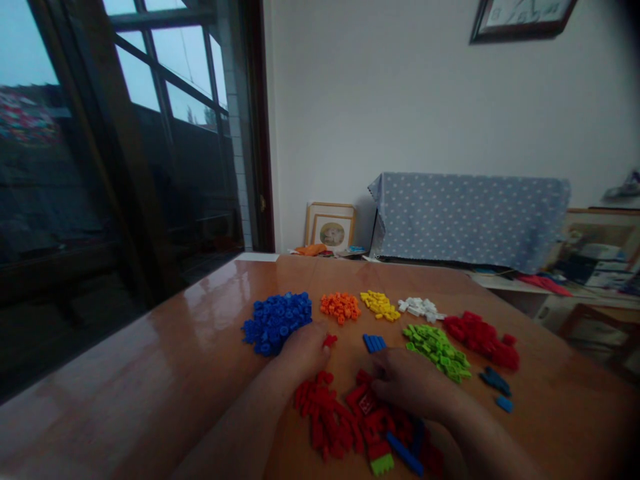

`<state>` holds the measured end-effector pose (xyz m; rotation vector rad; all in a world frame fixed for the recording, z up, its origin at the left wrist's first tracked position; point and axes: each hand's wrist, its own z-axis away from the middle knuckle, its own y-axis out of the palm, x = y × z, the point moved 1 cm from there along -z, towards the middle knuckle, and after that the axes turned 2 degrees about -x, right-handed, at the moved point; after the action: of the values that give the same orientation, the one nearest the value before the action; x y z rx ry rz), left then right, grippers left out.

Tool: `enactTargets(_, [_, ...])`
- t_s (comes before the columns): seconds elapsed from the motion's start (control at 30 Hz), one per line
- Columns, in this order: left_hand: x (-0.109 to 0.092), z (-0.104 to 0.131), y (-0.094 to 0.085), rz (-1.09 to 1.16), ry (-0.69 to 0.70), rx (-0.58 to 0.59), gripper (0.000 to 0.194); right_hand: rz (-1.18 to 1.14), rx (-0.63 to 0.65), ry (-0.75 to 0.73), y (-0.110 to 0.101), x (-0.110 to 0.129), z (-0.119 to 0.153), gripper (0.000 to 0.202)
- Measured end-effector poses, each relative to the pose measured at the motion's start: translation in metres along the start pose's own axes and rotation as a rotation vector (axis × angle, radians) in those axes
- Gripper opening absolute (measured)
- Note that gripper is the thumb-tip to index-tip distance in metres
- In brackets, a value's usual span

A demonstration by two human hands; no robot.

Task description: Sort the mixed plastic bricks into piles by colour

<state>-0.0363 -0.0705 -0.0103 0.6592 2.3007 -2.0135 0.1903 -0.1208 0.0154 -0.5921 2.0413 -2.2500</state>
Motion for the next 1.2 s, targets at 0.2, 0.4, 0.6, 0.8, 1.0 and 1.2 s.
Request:
enactTargets(0.2, [0.001,-0.003,0.005,0.004,-0.008,-0.091,0.010,-0.139,-0.038,0.023,-0.001,0.002,-0.008,0.014])
enactTargets(0.4, [-0.007,-0.002,0.006,0.054,0.023,-0.084,0.005,-0.211,-0.188,0.112,0.016,0.000,-0.032,0.013])
enactTargets(0.6, [-0.003,-0.003,0.002,0.151,0.021,-0.111,0.010,-0.267,-0.168,0.107,0.029,-0.001,-0.049,0.023])
enactTargets(0.8, [0.001,-0.003,0.006,0.139,0.016,-0.082,0.013,-0.210,-0.169,0.038,0.025,0.000,-0.046,0.022])
enactTargets(1.0, [-0.007,0.000,0.008,0.153,0.056,-0.058,0.019,-0.280,-0.156,0.005,0.025,0.009,-0.044,0.036])
enactTargets(1.2, [-0.008,-0.001,0.009,0.234,0.069,-0.051,0.017,-0.449,-0.108,-0.034,0.026,0.010,-0.045,0.063])
